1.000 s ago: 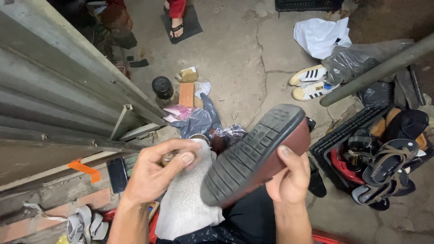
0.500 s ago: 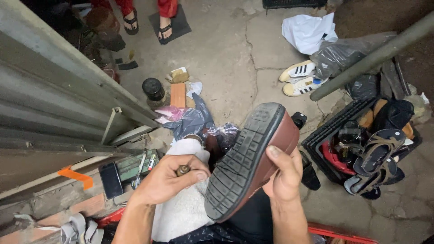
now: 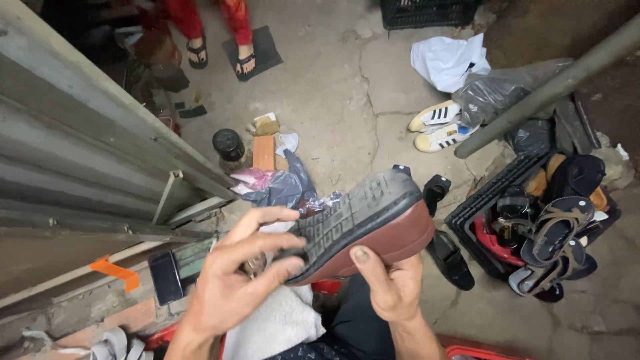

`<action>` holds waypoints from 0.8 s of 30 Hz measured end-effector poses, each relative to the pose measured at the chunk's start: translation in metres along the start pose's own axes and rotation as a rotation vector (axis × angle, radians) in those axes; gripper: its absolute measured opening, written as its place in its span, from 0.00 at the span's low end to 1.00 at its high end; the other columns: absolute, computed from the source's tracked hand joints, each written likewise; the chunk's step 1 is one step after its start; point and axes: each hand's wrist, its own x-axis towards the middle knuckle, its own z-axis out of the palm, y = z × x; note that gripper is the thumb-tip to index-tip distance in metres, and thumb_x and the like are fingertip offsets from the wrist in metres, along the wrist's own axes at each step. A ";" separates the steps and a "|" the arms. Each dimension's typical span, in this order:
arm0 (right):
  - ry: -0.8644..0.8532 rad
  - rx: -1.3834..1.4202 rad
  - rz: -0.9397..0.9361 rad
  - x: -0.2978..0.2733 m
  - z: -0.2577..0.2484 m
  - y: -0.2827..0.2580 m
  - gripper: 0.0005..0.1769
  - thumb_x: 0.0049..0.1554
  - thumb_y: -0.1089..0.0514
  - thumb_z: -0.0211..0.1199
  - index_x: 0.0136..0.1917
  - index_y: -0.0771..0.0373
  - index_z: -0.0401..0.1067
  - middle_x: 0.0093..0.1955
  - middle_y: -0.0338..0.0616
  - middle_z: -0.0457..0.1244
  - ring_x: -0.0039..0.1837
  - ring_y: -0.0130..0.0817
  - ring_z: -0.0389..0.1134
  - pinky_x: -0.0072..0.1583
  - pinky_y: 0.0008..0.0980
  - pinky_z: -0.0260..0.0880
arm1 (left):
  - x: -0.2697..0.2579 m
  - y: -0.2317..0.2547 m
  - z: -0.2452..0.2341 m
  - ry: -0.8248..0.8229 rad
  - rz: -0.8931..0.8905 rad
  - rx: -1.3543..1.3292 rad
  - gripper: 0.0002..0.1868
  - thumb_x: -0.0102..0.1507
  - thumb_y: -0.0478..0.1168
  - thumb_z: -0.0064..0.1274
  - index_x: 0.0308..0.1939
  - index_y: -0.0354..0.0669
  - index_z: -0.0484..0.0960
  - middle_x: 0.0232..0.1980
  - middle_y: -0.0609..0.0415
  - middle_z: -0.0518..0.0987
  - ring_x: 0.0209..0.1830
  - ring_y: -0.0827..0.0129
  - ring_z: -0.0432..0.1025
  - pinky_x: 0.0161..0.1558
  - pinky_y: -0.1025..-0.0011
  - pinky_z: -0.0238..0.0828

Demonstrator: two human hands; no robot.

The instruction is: Hand-sewing the sole of a leather shoe using a needle and thread in a repair shop environment.

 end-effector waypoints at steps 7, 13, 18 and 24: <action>0.057 -0.079 -0.166 -0.009 0.008 0.009 0.09 0.58 0.58 0.67 0.50 0.64 0.79 0.56 0.47 0.72 0.60 0.39 0.74 0.66 0.41 0.76 | 0.005 0.030 0.025 -0.021 0.157 0.053 0.15 0.66 0.38 0.51 0.56 0.42 0.84 0.69 0.38 0.71 0.65 0.54 0.73 0.44 0.69 0.85; 0.047 -0.147 -0.214 -0.015 0.003 0.018 0.12 0.59 0.56 0.66 0.54 0.62 0.79 0.58 0.48 0.71 0.62 0.44 0.74 0.67 0.44 0.77 | 0.007 0.026 0.040 0.069 0.217 0.115 0.10 0.67 0.37 0.51 0.49 0.40 0.85 0.61 0.39 0.78 0.56 0.58 0.79 0.41 0.67 0.76; -0.034 -0.154 -0.324 -0.016 0.004 0.020 0.12 0.60 0.60 0.66 0.56 0.66 0.77 0.58 0.48 0.71 0.61 0.41 0.74 0.66 0.41 0.79 | 0.005 0.017 0.040 0.092 0.215 0.161 0.08 0.67 0.40 0.51 0.44 0.43 0.84 0.57 0.43 0.79 0.45 0.65 0.79 0.38 0.73 0.75; -0.162 -0.317 -0.358 -0.007 0.004 -0.009 0.10 0.62 0.58 0.62 0.53 0.64 0.79 0.56 0.47 0.72 0.61 0.41 0.74 0.67 0.42 0.75 | 0.001 0.008 0.041 0.099 0.132 0.147 0.03 0.65 0.36 0.53 0.41 0.44 0.82 0.54 0.49 0.82 0.52 0.64 0.79 0.51 0.69 0.72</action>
